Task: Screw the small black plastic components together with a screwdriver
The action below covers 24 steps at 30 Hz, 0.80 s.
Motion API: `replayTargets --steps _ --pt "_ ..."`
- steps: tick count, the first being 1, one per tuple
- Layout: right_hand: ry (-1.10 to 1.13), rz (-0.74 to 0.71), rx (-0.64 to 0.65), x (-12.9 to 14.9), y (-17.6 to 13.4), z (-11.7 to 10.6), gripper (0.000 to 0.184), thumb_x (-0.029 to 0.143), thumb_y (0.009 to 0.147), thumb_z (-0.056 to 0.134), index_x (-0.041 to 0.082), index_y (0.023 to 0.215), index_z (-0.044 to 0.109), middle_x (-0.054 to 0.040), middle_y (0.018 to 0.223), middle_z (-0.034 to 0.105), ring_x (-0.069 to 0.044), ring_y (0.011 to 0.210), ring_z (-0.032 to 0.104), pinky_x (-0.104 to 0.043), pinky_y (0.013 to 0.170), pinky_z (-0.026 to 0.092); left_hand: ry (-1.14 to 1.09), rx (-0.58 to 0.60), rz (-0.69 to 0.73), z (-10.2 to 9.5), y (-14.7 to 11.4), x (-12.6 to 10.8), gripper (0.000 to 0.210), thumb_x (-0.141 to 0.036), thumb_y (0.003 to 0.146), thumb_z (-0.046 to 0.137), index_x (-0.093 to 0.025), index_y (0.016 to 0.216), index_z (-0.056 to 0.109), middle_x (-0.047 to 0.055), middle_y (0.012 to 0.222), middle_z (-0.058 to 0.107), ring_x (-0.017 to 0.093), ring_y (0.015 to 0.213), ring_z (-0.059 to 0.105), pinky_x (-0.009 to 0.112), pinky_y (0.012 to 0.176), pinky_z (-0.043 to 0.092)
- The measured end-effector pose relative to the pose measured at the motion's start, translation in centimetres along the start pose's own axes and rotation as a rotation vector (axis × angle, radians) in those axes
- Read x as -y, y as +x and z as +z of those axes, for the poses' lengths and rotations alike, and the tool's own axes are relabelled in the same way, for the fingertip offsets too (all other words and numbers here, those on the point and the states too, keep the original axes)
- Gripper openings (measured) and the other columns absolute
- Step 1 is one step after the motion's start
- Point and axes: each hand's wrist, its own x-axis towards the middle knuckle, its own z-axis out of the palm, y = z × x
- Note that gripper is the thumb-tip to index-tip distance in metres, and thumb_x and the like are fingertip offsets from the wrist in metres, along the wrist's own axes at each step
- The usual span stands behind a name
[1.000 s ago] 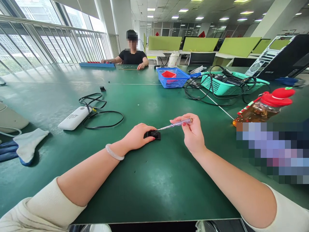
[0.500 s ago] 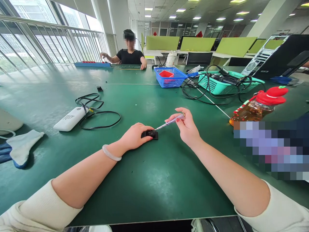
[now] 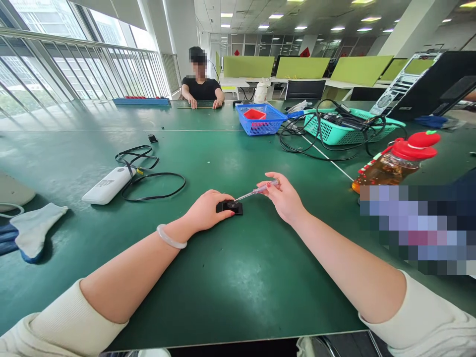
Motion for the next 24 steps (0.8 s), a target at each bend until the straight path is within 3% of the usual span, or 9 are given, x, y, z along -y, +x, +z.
replayTargets --steps 8,14,24 --pt "0.037 0.021 -0.018 -0.3 0.1 -0.8 0.034 0.035 0.081 0.065 0.028 0.112 0.051 0.0020 0.088 0.069 -0.021 0.092 0.070 -0.050 0.092 0.052 0.006 0.015 0.020 0.0 0.0 0.0 0.034 -0.042 0.086 0.058 -0.028 0.117 0.066 0.004 0.108 0.070 0.027 0.106 0.058 0.042 0.095 0.047" --pt "0.100 0.052 -0.010 0.2 -0.2 -0.5 0.035 0.031 0.077 0.069 0.028 0.107 0.052 0.0028 0.088 0.069 -0.021 0.094 0.070 -0.050 0.097 0.049 0.006 0.019 0.013 0.0 0.0 0.0 0.034 -0.041 0.086 0.059 -0.028 0.117 0.066 0.004 0.108 0.070 0.027 0.106 0.058 0.042 0.094 0.047" --pt "0.119 0.065 -0.018 0.4 -0.4 0.2 0.044 0.048 0.069 0.082 0.026 0.096 0.055 0.0036 0.085 0.070 -0.018 0.086 0.070 -0.046 0.095 0.051 0.011 0.011 0.022 0.1 0.0 0.1 0.035 -0.042 0.086 0.060 -0.028 0.117 0.066 0.004 0.107 0.070 0.026 0.106 0.058 0.041 0.095 0.048"
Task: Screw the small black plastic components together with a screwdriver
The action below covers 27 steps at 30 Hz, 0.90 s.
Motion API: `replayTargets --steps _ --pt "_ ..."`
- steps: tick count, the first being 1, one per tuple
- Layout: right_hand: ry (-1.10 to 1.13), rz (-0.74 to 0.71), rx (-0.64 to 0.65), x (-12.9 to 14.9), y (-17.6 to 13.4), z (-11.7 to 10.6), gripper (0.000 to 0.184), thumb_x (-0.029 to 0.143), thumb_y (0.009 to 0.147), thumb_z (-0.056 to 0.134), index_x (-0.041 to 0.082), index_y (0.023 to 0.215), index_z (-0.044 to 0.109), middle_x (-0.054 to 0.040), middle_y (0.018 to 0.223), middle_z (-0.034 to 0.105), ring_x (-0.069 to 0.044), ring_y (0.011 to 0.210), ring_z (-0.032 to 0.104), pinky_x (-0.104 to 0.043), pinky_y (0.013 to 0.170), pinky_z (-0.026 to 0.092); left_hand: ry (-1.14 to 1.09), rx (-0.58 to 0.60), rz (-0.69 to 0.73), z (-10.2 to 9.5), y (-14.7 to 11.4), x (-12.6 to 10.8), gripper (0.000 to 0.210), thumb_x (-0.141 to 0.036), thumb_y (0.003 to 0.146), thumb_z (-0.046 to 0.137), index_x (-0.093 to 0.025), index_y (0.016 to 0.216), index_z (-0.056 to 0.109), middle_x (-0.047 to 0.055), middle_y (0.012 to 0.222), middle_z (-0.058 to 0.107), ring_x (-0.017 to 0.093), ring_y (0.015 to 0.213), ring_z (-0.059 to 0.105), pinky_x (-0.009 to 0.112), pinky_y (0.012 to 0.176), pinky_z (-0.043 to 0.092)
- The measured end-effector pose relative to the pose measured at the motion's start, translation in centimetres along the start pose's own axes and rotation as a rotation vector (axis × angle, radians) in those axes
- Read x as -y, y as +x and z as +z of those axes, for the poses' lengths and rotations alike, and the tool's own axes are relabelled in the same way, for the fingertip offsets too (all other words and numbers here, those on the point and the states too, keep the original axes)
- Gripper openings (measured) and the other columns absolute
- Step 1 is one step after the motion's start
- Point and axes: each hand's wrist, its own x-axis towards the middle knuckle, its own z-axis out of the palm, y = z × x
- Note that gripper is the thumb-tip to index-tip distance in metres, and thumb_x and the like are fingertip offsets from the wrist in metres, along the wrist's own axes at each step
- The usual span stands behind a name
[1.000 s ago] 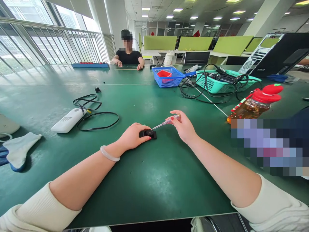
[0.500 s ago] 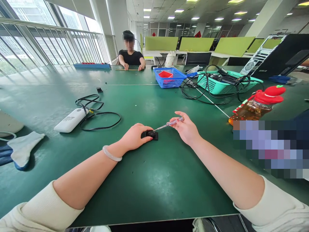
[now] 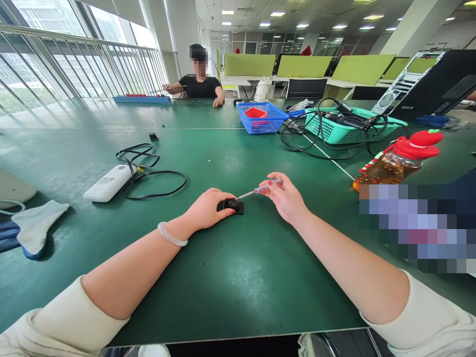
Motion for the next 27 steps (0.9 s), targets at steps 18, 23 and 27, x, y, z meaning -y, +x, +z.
replayTargets --steps 18,23,27 --pt "0.117 0.059 -0.023 0.07 -0.07 -0.03 0.038 0.042 0.064 0.085 0.025 0.084 0.058 0.0017 0.087 0.072 -0.020 0.090 0.068 -0.043 0.093 0.049 0.000 0.006 0.013 0.00 -0.08 0.01 0.040 -0.040 0.088 0.058 -0.027 0.125 0.063 0.004 0.109 0.071 0.026 0.107 0.057 0.039 0.096 0.046" --pt "0.075 0.022 -0.059 0.09 -0.04 -0.21 0.040 0.043 0.063 0.084 0.025 0.085 0.057 0.0025 0.083 0.071 -0.018 0.085 0.068 -0.039 0.088 0.050 0.004 0.004 0.021 0.11 -0.04 0.15 0.039 -0.041 0.088 0.058 -0.028 0.124 0.063 0.003 0.111 0.070 0.026 0.108 0.057 0.040 0.097 0.046" --pt "-0.003 -0.036 -0.057 0.44 -0.25 -0.11 0.036 0.047 0.069 0.080 0.025 0.084 0.055 0.0019 0.083 0.069 -0.018 0.084 0.067 -0.040 0.086 0.052 0.002 0.004 0.020 0.13 -0.05 0.14 0.039 -0.041 0.088 0.057 -0.028 0.124 0.063 0.004 0.111 0.070 0.026 0.109 0.057 0.040 0.098 0.046"
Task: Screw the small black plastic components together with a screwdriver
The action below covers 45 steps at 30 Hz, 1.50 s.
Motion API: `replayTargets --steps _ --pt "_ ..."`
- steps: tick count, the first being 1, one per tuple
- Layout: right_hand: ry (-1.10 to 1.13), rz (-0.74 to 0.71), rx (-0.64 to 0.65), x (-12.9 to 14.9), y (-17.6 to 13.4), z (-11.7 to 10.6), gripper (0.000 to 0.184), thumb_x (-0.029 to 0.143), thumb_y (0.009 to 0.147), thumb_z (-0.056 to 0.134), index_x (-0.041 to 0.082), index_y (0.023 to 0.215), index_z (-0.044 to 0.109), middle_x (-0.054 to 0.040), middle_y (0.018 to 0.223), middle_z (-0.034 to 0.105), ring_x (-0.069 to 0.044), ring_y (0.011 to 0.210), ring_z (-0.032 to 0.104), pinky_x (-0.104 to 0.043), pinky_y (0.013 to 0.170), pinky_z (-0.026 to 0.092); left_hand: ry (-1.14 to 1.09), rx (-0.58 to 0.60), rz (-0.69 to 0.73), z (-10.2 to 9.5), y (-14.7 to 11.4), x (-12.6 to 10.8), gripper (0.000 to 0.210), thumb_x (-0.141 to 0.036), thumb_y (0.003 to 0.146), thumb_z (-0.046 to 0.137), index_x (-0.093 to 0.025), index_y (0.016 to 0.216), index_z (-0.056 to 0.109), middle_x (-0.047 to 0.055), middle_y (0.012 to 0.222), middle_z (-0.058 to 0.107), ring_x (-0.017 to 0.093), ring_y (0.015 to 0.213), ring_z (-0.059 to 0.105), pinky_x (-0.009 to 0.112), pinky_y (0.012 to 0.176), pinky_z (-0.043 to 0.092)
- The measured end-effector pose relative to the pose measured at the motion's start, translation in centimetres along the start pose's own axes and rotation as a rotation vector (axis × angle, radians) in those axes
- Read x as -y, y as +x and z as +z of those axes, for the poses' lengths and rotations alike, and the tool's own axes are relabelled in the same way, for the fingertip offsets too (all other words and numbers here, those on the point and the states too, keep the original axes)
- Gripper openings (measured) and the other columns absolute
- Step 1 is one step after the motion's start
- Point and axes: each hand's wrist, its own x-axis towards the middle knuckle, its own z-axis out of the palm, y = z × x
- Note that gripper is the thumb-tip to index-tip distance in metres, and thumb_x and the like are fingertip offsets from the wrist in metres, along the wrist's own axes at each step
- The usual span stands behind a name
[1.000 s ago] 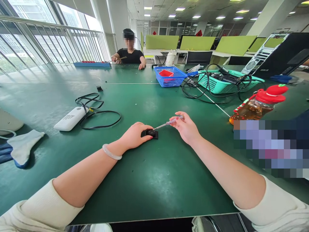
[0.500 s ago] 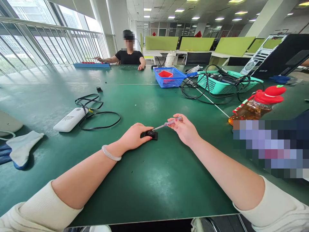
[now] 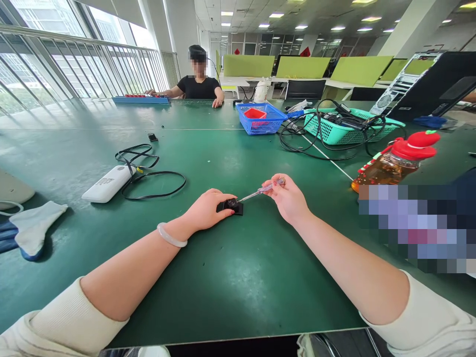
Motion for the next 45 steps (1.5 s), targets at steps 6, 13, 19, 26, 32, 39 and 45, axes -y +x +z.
replayTargets --steps 6,13,19,26,32,39,45 --pt "-0.305 -0.281 0.077 1.7 -2.0 1.0 0.027 0.047 0.083 0.071 0.024 0.085 0.056 -0.0005 0.082 0.066 -0.018 0.079 0.066 -0.035 0.076 0.054 0.013 -0.012 0.007 0.0 0.0 -0.1 0.037 -0.040 0.088 0.059 -0.028 0.123 0.064 0.004 0.110 0.070 0.026 0.108 0.058 0.040 0.095 0.047" --pt "-0.809 -0.805 0.482 3.2 -4.8 2.6 0.014 0.029 0.094 0.055 0.022 0.087 0.065 -0.0051 0.086 0.063 -0.017 0.078 0.060 -0.030 0.070 0.052 0.011 -0.025 0.019 0.2 0.0 0.0 0.036 -0.039 0.087 0.060 -0.028 0.121 0.065 0.003 0.110 0.071 0.025 0.107 0.059 0.040 0.097 0.047" --pt "-1.046 -1.128 0.725 3.3 -5.3 3.5 0.025 0.030 0.096 0.049 0.018 0.078 0.062 -0.0053 0.075 0.057 -0.017 0.072 0.052 -0.036 0.080 0.052 0.017 -0.031 0.005 0.1 -0.1 -0.1 0.036 -0.037 0.087 0.060 -0.027 0.122 0.064 0.003 0.108 0.072 0.025 0.108 0.059 0.039 0.096 0.048" --pt "-1.245 -1.366 0.758 3.4 -6.6 4.7 0.032 0.031 0.097 0.052 0.022 0.066 0.056 0.0035 0.065 0.049 -0.012 0.058 0.044 -0.040 0.100 0.043 0.009 -0.038 0.016 0.0 0.0 -0.3 0.035 -0.037 0.087 0.061 -0.026 0.120 0.065 0.004 0.107 0.072 0.025 0.105 0.060 0.040 0.094 0.048" --pt "-1.288 -1.339 0.734 3.1 -6.5 4.8 0.027 0.025 0.095 0.056 0.023 0.067 0.056 0.0036 0.068 0.052 -0.013 0.061 0.049 -0.041 0.102 0.042 0.014 -0.043 0.044 0.1 0.0 -0.3 0.034 -0.032 0.086 0.062 -0.026 0.120 0.065 0.003 0.107 0.072 0.024 0.102 0.060 0.040 0.095 0.047" --pt "-1.231 -1.334 0.622 3.6 -6.3 4.5 0.029 0.021 0.095 0.053 0.023 0.066 0.055 0.0032 0.069 0.057 -0.011 0.059 0.049 -0.039 0.099 0.045 0.005 -0.032 0.026 0.0 0.0 -0.3 0.035 -0.036 0.087 0.061 -0.027 0.121 0.064 0.003 0.108 0.072 0.024 0.104 0.060 0.040 0.095 0.047" --pt "-1.199 -1.305 0.578 3.6 -6.3 4.2 0.023 0.019 0.093 0.056 0.023 0.070 0.057 0.0031 0.073 0.060 -0.011 0.060 0.052 -0.042 0.100 0.043 0.004 -0.033 0.023 0.1 0.0 -0.1 0.036 -0.037 0.087 0.061 -0.027 0.121 0.064 0.003 0.111 0.071 0.024 0.103 0.060 0.040 0.096 0.046"
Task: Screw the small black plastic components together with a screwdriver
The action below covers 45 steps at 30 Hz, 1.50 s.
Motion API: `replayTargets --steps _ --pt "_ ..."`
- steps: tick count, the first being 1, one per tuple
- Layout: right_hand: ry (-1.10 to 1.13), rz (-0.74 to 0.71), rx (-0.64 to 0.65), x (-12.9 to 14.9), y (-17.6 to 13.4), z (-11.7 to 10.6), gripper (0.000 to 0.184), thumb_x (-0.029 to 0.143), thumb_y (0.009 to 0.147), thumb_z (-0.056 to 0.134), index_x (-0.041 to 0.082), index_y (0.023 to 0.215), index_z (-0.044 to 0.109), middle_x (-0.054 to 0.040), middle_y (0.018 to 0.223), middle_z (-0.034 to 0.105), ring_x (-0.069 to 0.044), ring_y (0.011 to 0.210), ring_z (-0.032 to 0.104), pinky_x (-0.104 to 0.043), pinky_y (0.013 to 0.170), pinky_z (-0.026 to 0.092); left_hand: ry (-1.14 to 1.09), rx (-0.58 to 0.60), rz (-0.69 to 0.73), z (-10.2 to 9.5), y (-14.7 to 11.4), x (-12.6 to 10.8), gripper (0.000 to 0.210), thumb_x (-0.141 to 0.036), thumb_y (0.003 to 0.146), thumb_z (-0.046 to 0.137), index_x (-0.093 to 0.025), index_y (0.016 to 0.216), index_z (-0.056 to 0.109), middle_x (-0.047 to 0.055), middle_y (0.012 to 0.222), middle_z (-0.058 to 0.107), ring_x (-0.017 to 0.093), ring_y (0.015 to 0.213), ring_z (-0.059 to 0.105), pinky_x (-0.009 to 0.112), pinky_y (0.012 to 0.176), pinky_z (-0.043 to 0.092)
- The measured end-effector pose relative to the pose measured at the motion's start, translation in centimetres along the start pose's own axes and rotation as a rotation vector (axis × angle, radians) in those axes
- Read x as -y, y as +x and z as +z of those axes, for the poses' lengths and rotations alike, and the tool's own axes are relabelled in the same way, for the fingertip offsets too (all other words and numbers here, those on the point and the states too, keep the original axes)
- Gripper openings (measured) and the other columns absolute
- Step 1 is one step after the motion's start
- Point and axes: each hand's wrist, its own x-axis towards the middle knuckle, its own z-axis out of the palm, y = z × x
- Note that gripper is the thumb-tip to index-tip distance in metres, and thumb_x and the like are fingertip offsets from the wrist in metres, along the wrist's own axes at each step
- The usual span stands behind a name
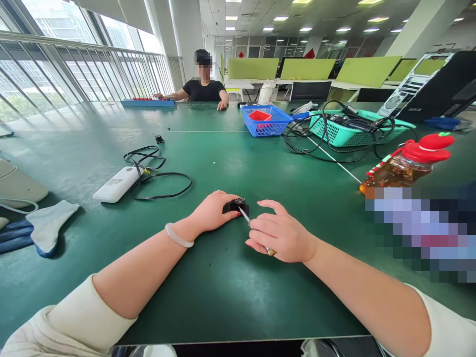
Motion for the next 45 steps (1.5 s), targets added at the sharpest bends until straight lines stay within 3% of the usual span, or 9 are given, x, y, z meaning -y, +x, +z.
replayTargets --steps 7,11,16,19,22,26,38,43,45 --pt "0.024 0.107 -0.082 -0.7 -0.6 0.4 0.019 0.018 0.091 0.058 0.023 0.073 0.058 0.0030 0.075 0.064 -0.011 0.061 0.058 -0.047 0.105 0.038 0.005 0.005 -0.008 -0.1 0.0 -0.1 0.037 -0.039 0.086 0.061 -0.025 0.120 0.064 0.004 0.108 0.071 0.025 0.103 0.060 0.041 0.096 0.047" --pt "0.087 0.324 -0.121 -2.2 -1.2 1.0 0.021 0.022 0.092 0.054 0.025 0.072 0.058 0.0030 0.074 0.066 -0.013 0.063 0.061 -0.046 0.104 0.041 0.002 0.012 0.014 -0.1 0.1 -0.1 0.035 -0.039 0.087 0.060 -0.026 0.119 0.065 0.004 0.109 0.071 0.025 0.103 0.061 0.040 0.096 0.047" --pt "0.144 0.611 -0.366 -2.9 -1.4 0.7 0.024 0.024 0.094 0.050 0.025 0.071 0.058 0.0003 0.069 0.064 -0.016 0.063 0.061 -0.045 0.095 0.049 -0.002 0.020 0.002 0.0 0.1 0.1 0.036 -0.039 0.087 0.060 -0.026 0.120 0.065 0.004 0.111 0.071 0.025 0.105 0.060 0.040 0.097 0.046" --pt "0.231 0.399 -0.352 -1.6 -0.9 -0.1 0.020 0.021 0.092 0.052 0.026 0.074 0.059 0.0007 0.073 0.065 -0.016 0.064 0.063 -0.046 0.099 0.046 0.001 0.014 0.009 0.0 0.0 0.1 0.035 -0.040 0.087 0.060 -0.026 0.119 0.065 0.004 0.110 0.071 0.025 0.105 0.060 0.040 0.097 0.046" --pt "0.248 0.142 -0.148 0.0 -0.3 -0.2 0.016 0.024 0.092 0.055 0.025 0.077 0.060 0.0024 0.076 0.065 -0.013 0.064 0.061 -0.045 0.103 0.041 -0.001 0.004 0.013 -0.1 0.0 -0.2 0.033 -0.038 0.087 0.060 -0.026 0.118 0.065 0.004 0.108 0.072 0.025 0.105 0.061 0.040 0.096 0.047" --pt "0.191 0.072 -0.057 0.5 -0.2 0.4 0.016 0.021 0.092 0.056 0.023 0.076 0.059 0.0022 0.076 0.064 -0.012 0.064 0.059 -0.043 0.104 0.040 -0.005 0.012 -0.016 -0.3 -0.1 -0.5 0.033 -0.036 0.087 0.059 -0.027 0.118 0.065 0.003 0.108 0.071 0.025 0.106 0.060 0.039 0.095 0.048" --pt "0.148 0.562 -0.287 -2.4 -1.4 1.2 0.021 0.022 0.092 0.054 0.025 0.072 0.058 0.0012 0.070 0.066 -0.016 0.065 0.062 -0.044 0.096 0.046 0.008 0.016 -0.006 0.0 0.1 0.1 0.035 -0.040 0.087 0.060 -0.027 0.119 0.065 0.005 0.108 0.071 0.025 0.104 0.060 0.040 0.096 0.047" --pt "0.356 0.737 -0.316 -2.0 -1.2 1.4 0.033 0.032 0.097 0.048 0.024 0.067 0.059 0.0005 0.068 0.065 -0.017 0.067 0.062 -0.044 0.097 0.046 0.002 0.024 -0.015 0.1 0.0 0.3 0.038 -0.041 0.086 0.061 -0.026 0.121 0.065 0.006 0.108 0.070 0.026 0.106 0.059 0.040 0.096 0.047" --pt "0.452 0.801 -0.299 -1.9 -1.1 1.6 0.036 0.037 0.097 0.049 0.024 0.066 0.061 -0.0004 0.070 0.065 -0.018 0.069 0.062 -0.040 0.089 0.050 -0.001 0.023 -0.020 0.2 0.0 0.4 0.039 -0.042 0.086 0.062 -0.026 0.122 0.065 0.006 0.109 0.070 0.026 0.107 0.059 0.040 0.095 0.047"
